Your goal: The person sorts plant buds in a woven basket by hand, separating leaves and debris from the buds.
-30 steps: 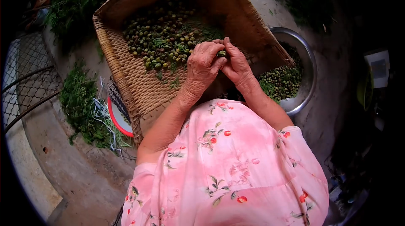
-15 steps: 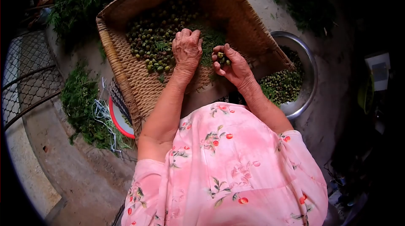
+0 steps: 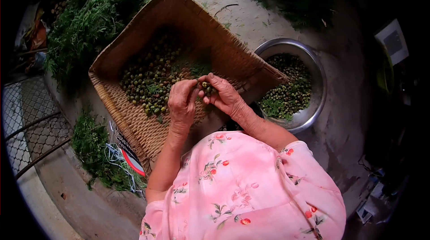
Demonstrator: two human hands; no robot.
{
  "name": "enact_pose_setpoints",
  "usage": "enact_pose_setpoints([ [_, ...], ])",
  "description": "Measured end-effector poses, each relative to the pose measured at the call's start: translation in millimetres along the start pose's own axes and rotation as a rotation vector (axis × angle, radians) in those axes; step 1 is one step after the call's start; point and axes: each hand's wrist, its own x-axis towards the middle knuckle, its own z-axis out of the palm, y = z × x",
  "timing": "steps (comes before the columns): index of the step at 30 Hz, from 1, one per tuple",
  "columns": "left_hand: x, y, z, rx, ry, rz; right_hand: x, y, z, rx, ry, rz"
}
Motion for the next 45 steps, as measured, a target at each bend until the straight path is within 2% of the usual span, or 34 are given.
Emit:
enact_pose_setpoints([
  [4,-5,10,7,0.084,-0.079,0.114,-1,3,1,0.022,0.085,-0.003],
  [8,0,16,13,0.189,-0.170,0.172,-2,5,1,0.054,0.070,-0.017],
  [10,1,16,15,0.195,-0.207,0.175,1,8,-1,0.052,0.051,-0.042],
  [14,1,19,16,0.095,-0.235,0.023,-1,5,1,-0.028,-0.001,-0.036],
  [16,5,17,14,0.064,-0.148,0.014,-2,4,2,-0.051,0.032,-0.026],
  [17,6,18,10,-0.007,-0.153,-0.136,-1,4,0,-0.055,0.003,-0.017],
  [18,5,9,10,0.037,-0.080,-0.101,-1,5,0,-0.061,-0.027,-0.007],
  [21,12,-1,2,0.045,-0.027,-0.278,2,8,0,-0.067,-0.005,0.006],
  [24,11,-6,1,0.015,0.001,-0.335,3,8,-2,-0.076,-0.004,0.009],
  [28,9,-12,2,0.115,-0.004,-0.247,3,10,1,-0.118,0.019,0.005],
  [31,14,-12,2,0.123,0.006,-0.296,1,8,4,-0.150,0.031,-0.027],
  [36,8,-14,8,0.159,-0.017,-0.258,1,6,6,-0.174,0.036,-0.068],
  [40,5,-18,13,0.285,-0.011,-0.190,-2,5,0,-0.192,-0.033,-0.015],
  [45,6,-17,4,0.278,0.021,-0.243,-16,-11,13,-0.211,-0.048,0.003],
])
